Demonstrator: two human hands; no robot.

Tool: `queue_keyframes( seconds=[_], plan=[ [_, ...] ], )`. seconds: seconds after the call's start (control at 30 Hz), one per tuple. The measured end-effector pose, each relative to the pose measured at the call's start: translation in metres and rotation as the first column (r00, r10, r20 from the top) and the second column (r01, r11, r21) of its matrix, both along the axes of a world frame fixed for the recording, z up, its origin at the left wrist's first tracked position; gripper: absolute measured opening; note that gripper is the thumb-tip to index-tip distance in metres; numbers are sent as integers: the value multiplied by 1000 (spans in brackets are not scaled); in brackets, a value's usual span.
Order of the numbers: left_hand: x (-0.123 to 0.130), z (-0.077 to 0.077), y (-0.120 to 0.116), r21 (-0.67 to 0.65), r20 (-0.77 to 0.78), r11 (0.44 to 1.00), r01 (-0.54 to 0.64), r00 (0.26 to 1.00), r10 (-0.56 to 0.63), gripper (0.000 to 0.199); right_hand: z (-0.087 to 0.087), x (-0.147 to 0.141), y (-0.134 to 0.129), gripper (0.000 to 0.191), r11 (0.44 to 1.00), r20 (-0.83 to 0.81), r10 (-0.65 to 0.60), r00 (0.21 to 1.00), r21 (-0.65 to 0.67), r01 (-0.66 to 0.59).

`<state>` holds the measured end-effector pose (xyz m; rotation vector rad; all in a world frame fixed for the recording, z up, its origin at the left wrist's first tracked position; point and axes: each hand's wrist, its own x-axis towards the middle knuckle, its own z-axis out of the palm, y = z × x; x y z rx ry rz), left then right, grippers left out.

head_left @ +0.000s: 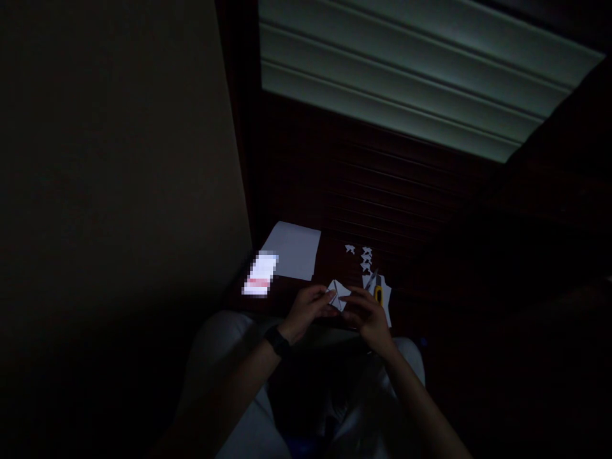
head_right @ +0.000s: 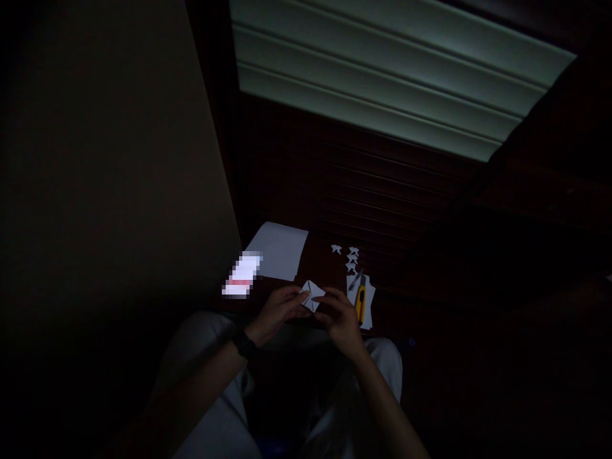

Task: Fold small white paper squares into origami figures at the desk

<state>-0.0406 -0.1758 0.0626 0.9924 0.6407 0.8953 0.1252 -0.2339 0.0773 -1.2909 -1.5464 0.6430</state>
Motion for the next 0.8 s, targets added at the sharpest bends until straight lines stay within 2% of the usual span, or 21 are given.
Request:
queue_keyframes(
  seconds=[0.2,0.4,0.8],
  plan=[
    [-1,6,-2,12,-18,1000,-9,1000,9,34,-1,-1,-1,31,1000,0,8,1000,-4,-8],
    [0,6,-2,-2,-15,1000,-1,1000,1,37,-2,-3,0,22,996,-4,-77,997,35,77],
    [1,8,-1,6,13,1000,17,1000,-17,37,6,-7,0,15,990,-17,-110,994,85,111]
  ],
)
